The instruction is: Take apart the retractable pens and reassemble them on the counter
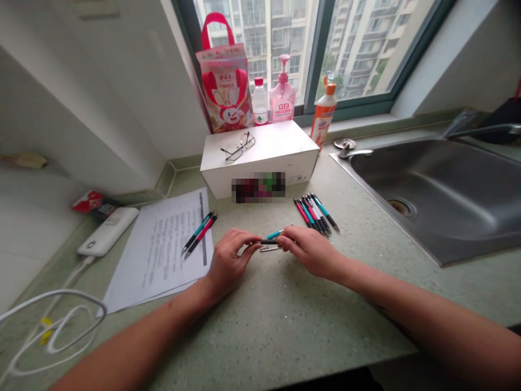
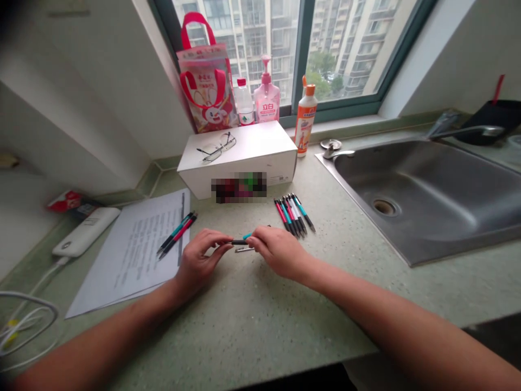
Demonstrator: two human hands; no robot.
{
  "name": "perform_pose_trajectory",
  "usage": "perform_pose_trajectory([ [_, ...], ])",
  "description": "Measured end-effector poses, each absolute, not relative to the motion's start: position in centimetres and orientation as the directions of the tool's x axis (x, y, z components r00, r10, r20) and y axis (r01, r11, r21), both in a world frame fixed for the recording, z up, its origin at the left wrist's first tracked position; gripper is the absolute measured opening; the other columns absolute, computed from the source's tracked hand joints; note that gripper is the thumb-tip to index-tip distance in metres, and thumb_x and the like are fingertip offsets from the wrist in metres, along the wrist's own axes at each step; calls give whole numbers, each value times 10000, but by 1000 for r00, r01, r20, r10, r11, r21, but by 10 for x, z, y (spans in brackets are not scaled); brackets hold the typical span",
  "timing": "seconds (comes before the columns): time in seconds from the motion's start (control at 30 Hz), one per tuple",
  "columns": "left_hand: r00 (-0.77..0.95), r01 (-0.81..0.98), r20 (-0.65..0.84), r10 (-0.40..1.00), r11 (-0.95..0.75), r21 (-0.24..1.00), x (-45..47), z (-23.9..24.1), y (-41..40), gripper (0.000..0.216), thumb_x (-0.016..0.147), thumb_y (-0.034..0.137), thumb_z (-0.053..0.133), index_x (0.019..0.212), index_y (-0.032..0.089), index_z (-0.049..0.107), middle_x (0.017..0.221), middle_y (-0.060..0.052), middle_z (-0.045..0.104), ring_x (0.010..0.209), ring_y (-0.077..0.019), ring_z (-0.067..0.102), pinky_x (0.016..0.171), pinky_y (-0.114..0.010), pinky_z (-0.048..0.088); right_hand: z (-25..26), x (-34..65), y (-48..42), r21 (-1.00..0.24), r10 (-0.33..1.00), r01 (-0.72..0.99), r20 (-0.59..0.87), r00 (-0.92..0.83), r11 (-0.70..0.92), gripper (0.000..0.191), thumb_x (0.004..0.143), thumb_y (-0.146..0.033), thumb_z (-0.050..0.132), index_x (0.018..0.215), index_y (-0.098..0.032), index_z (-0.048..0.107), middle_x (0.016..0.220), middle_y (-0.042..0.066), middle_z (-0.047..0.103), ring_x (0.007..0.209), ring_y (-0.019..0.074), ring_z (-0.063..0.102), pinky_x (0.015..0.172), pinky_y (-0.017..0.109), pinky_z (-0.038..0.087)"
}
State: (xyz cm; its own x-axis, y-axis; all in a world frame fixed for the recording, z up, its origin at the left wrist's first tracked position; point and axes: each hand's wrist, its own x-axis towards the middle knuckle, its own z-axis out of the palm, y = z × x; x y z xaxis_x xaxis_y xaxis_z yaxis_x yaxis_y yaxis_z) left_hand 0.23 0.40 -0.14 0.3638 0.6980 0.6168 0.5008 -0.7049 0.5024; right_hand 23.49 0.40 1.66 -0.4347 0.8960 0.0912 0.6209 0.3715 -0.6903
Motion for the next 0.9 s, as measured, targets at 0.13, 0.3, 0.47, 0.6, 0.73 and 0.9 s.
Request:
perform_pose_trajectory([
  [0.13, 350, 498, 604, 716, -688, 528, 3, -3, 4, 44, 923, 216, 689, 944, 178, 696, 823, -37, 720, 765, -167, 642, 713, -299, 528, 16, 235, 3, -725, 910, 604, 78, -408, 332, 251, 994, -317, 501, 790, -203, 593, 751, 21, 644, 700, 159, 566, 636, 288, 375],
  [0.3, 331, 494, 596, 732, -672, 551, 4, -3, 4, 68, 930, 244, 682, 925, 177, 694, 817, -39, 716, 762, -168, 641, 707, -300, 521, 12, 235, 2, -753, 917, 563, 131, -378, 340, 105, 940, -300, 595, 923, -200, 624, 835, 27, 677, 718, 155, 584, 644, 288, 409],
  [0.47, 348, 483, 597, 722, -684, 546, 4, -2, 2, 61, 931, 235, 676, 937, 175, 687, 820, -43, 710, 759, -167, 638, 697, -298, 520, 13, 235, 3, -748, 923, 595, 63, -380, 296, 227, 973, -373, 549, 864, -206, 657, 776, 27, 683, 677, 153, 587, 622, 295, 404],
  [0.6, 355, 482, 597, 719, -688, 542, 4, -3, 3, 52, 930, 226, 673, 946, 177, 681, 813, -38, 702, 753, -163, 634, 696, -296, 521, 15, 233, 3, -772, 911, 559, 61, -408, 302, 243, 978, -358, 532, 833, -203, 650, 751, 21, 673, 659, 146, 580, 613, 292, 403],
  [0.73, 343, 486, 601, 722, -684, 544, 5, -2, 3, 54, 930, 229, 673, 952, 179, 676, 809, -35, 697, 750, -161, 631, 693, -296, 522, 15, 233, 2, -795, 924, 539, 68, -377, 279, 196, 934, -387, 608, 936, -197, 658, 795, 28, 680, 673, 152, 586, 607, 290, 411],
  [0.9, 353, 474, 614, 705, -701, 533, 5, -1, 3, 45, 925, 213, 678, 950, 176, 674, 806, -32, 697, 741, -154, 627, 688, -283, 520, 14, 233, 2, -800, 920, 533, 58, -388, 275, 233, 962, -379, 555, 869, -193, 659, 781, 33, 679, 673, 151, 584, 612, 290, 411],
])
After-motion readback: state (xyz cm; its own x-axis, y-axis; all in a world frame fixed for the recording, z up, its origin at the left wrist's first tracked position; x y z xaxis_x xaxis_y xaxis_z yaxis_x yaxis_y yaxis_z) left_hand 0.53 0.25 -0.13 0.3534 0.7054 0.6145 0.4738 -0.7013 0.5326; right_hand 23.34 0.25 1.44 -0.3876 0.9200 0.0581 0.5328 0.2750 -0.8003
